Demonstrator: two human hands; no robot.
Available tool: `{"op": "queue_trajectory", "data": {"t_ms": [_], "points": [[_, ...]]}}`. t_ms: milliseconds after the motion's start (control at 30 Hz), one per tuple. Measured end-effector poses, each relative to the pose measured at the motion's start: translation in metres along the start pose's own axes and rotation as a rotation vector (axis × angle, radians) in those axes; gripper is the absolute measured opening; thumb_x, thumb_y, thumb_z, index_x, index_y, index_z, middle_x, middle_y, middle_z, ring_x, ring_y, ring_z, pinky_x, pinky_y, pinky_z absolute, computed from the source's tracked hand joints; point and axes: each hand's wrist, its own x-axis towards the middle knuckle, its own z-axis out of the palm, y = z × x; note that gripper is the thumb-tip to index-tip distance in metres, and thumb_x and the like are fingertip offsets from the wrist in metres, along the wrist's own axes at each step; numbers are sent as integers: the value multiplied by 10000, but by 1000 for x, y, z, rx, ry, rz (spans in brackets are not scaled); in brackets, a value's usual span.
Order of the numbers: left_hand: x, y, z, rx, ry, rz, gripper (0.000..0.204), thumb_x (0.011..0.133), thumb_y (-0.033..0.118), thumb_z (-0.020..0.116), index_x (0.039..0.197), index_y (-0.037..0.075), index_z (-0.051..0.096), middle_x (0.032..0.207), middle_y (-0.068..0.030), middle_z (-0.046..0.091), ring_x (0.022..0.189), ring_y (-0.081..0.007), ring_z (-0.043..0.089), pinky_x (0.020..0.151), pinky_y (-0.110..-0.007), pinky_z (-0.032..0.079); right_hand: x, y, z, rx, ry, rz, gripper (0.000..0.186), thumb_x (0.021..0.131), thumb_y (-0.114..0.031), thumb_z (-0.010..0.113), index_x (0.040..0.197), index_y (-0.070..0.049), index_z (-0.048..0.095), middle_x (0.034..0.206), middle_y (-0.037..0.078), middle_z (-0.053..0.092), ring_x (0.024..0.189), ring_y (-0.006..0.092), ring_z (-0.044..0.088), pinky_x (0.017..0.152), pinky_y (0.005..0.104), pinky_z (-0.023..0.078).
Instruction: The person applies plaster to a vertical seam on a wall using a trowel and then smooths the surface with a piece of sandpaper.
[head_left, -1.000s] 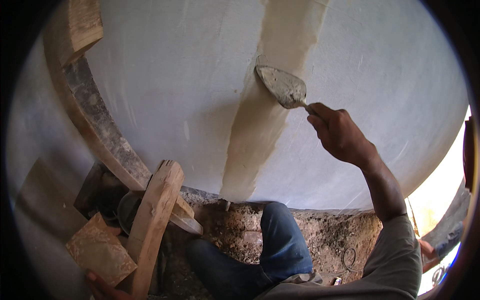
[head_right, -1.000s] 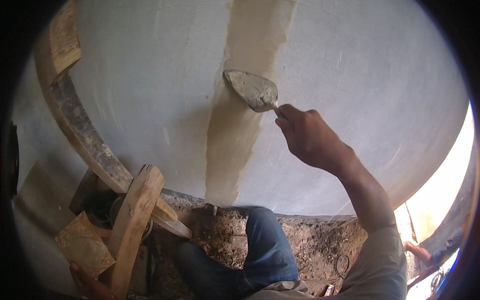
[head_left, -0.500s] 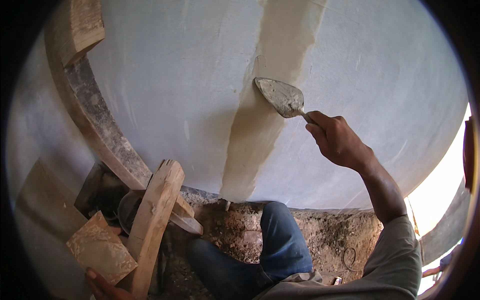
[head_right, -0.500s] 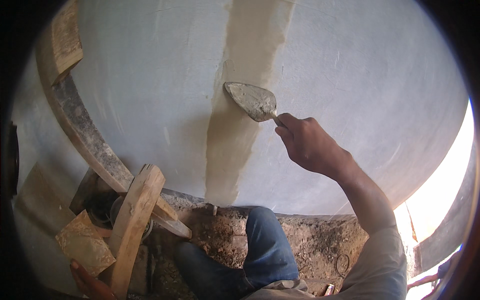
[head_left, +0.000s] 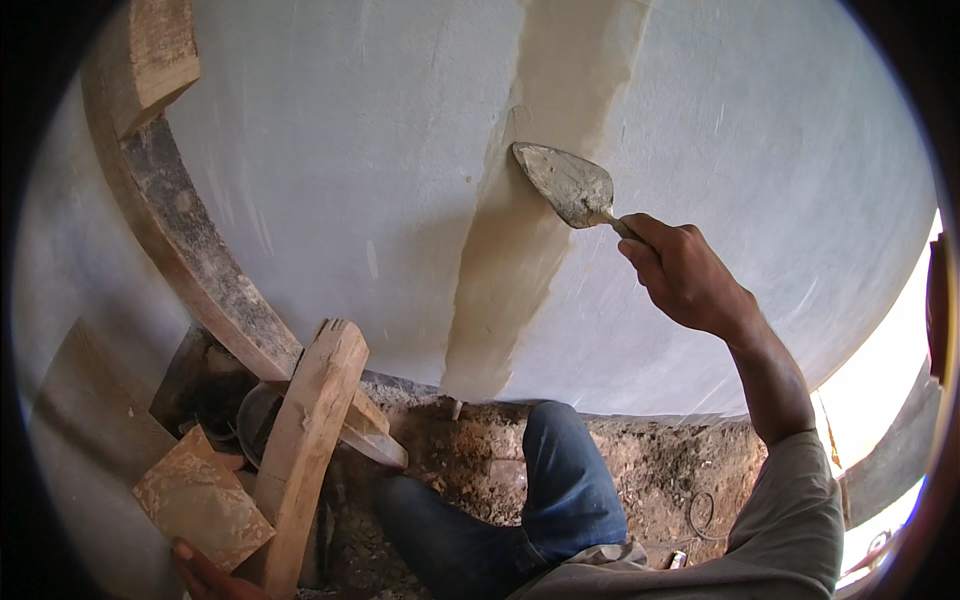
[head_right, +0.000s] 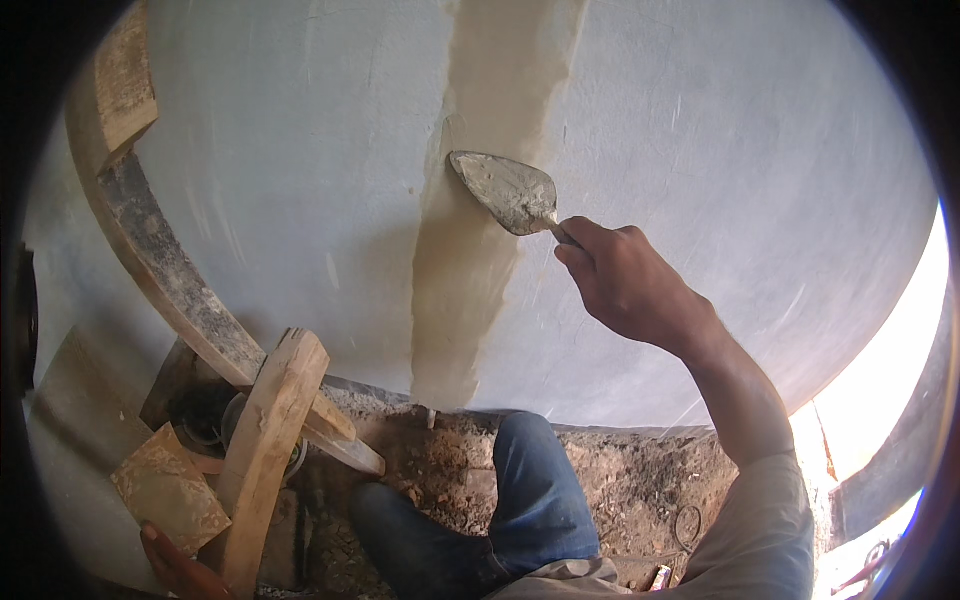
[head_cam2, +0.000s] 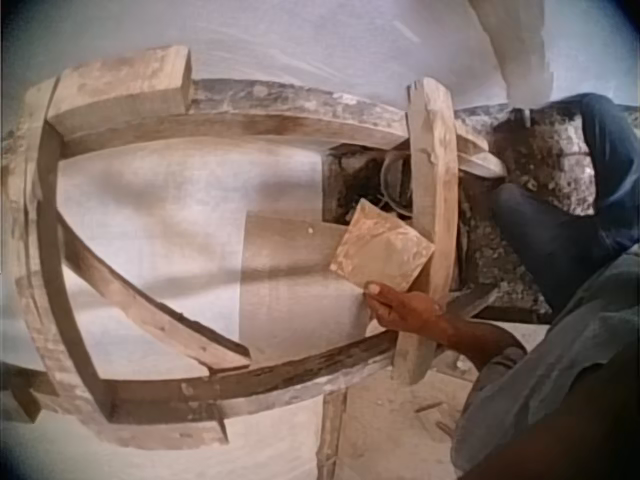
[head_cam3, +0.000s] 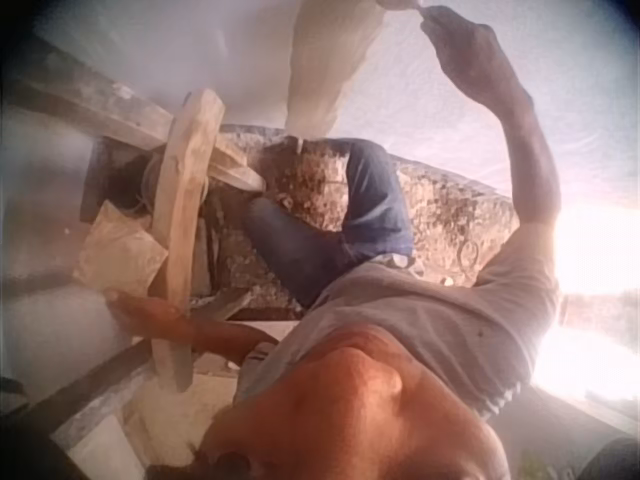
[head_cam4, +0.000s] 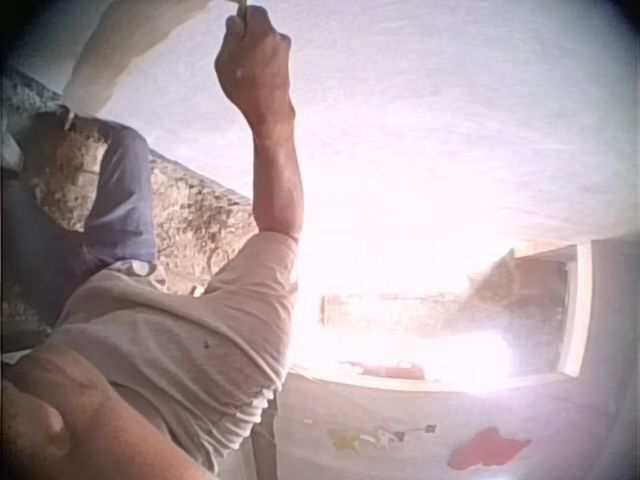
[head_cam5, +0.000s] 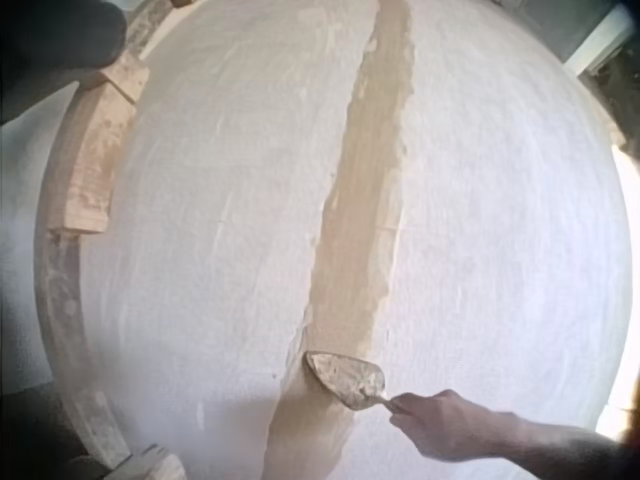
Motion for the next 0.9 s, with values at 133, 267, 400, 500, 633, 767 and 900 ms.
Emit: {"op": "queue_trajectory", "data": {"t_ms": [133,267,400,500,633,767,900], "points": [[-1,3,0,-31,-4,-40,742,1028,574,449,1181,-130,625,1216,-332,633,1074,-473,606,969,-513,457,2,-4,-6,-14,55,33,186,1018,-97,522,1055,67,602,680,209,654,581,327,669,558,442,487],[0,4,0,0,2,-63,758,1019,584,462,1208,-134,613,1230,-339,625,1099,-471,600,986,-508,447,4,0,-5,-3,25,28,177,1019,-91,520,1058,61,602,678,208,649,584,320,668,563,434,489],[-1,3,-1,2,1,-92,773,1016,594,460,1234,-134,602,1255,-341,613,1119,-474,593,1007,-507,438,0,1,-1,-6,29,-5,165,1019,-83,519,1052,55,603,660,193,635,562,301,650,557,422,485],[-1,7,-1,13,-5,-92,792,1013,610,452,1235,-136,600,1257,-342,612,1121,-477,591,1008,-513,437,1,-1,-4,2,60,6,170,1017,-87,523,1058,59,601,660,192,635,559,309,645,558,428,482],[-1,9,-1,16,-4,-95,838,997,651,449,1218,-144,600,1229,-334,623,1084,-461,596,990,-509,441,6,1,-9,8,33,-3,169,1018,-87,528,1052,58,608,664,192,638,559,305,643,559,438,475],[0,6,-3,-4,-27,-94,886,973,698,453,1197,-147,603,1191,-325,631,1031,-433,591,969,-496,442,1,-4,-8,35,-15,68,169,1022,-89,526,1026,53,617,665,186,631,562,287,633,561,436,468],[0,5,-3,-26,-31,-88,912,959,720,459,1202,-147,602,1201,-333,624,1042,-435,587,977,-498,436,2,-9,-12,66,16,81,191,1029,-104,519,1025,57,620,678,174,639,575,262,635,562,426,465]]}}
